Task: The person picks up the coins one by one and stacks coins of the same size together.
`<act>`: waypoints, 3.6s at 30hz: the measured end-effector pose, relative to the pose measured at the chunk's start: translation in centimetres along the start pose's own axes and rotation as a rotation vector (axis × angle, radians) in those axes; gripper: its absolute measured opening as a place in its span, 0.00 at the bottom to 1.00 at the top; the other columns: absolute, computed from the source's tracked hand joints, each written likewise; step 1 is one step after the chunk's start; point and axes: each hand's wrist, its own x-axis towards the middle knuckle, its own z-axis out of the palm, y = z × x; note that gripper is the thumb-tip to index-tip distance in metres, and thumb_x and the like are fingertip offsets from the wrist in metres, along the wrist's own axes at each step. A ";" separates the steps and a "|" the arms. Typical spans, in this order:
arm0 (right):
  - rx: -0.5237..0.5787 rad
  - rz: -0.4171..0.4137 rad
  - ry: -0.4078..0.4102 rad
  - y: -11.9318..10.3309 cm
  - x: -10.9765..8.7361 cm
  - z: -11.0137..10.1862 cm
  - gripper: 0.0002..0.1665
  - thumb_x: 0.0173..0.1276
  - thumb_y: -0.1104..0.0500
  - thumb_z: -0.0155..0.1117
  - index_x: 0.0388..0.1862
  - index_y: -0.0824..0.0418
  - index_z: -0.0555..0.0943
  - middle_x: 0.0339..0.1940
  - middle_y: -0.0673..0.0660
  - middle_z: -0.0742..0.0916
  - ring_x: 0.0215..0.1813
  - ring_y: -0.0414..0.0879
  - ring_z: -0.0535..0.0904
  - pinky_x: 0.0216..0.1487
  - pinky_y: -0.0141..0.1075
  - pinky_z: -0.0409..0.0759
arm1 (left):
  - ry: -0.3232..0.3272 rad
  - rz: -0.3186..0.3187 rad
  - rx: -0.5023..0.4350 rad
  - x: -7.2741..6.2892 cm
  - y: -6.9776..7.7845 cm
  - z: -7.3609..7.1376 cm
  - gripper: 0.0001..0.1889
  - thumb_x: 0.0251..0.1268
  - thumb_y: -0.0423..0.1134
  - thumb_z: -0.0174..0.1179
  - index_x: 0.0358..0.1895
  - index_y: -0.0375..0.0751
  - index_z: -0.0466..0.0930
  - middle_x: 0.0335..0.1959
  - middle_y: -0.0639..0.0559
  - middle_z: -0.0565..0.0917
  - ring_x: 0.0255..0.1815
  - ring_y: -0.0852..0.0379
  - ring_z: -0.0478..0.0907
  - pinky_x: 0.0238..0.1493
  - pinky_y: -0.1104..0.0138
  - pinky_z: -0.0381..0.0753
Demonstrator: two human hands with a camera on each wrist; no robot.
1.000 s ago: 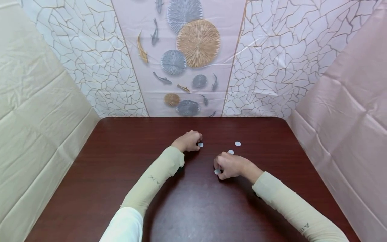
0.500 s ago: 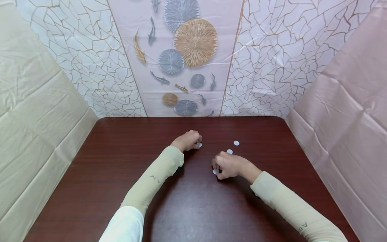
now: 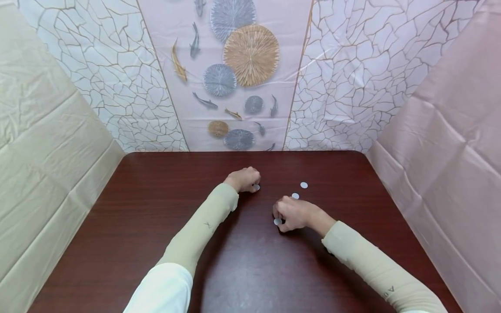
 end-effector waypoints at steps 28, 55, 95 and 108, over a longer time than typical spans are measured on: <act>0.001 0.032 0.021 -0.1 -0.2 0.3 0.08 0.58 0.61 0.74 0.37 0.60 0.87 0.34 0.51 0.88 0.33 0.34 0.82 0.35 0.26 0.81 | 0.163 0.016 0.006 0.3 -0.4 0.7 0.07 0.58 0.42 0.68 0.31 0.47 0.80 0.28 0.53 0.81 0.28 0.57 0.78 0.34 0.68 0.77; 0.021 0.042 0.015 -0.1 -0.2 0.2 0.06 0.63 0.59 0.74 0.38 0.59 0.88 0.35 0.50 0.88 0.35 0.34 0.82 0.38 0.27 0.82 | 0.232 0.120 -0.052 -3.3 2.6 -0.2 0.06 0.55 0.42 0.67 0.34 0.48 0.82 0.31 0.58 0.84 0.28 0.60 0.80 0.34 0.70 0.80; 0.051 -0.032 0.100 0.2 0.0 0.7 0.04 0.56 0.64 0.73 0.31 0.60 0.87 0.24 0.51 0.86 0.26 0.30 0.74 0.30 0.25 0.76 | 0.248 0.106 -0.075 -6.1 7.7 3.9 0.09 0.48 0.43 0.70 0.28 0.50 0.78 0.24 0.61 0.80 0.24 0.63 0.77 0.27 0.74 0.75; 0.067 -0.062 0.134 0.6 -0.1 1.0 0.07 0.50 0.65 0.75 0.27 0.58 0.84 0.23 0.51 0.85 0.26 0.31 0.74 0.29 0.25 0.74 | 0.235 0.061 -0.152 -6.2 8.6 4.9 0.11 0.50 0.41 0.73 0.29 0.47 0.78 0.24 0.60 0.79 0.22 0.65 0.73 0.24 0.76 0.71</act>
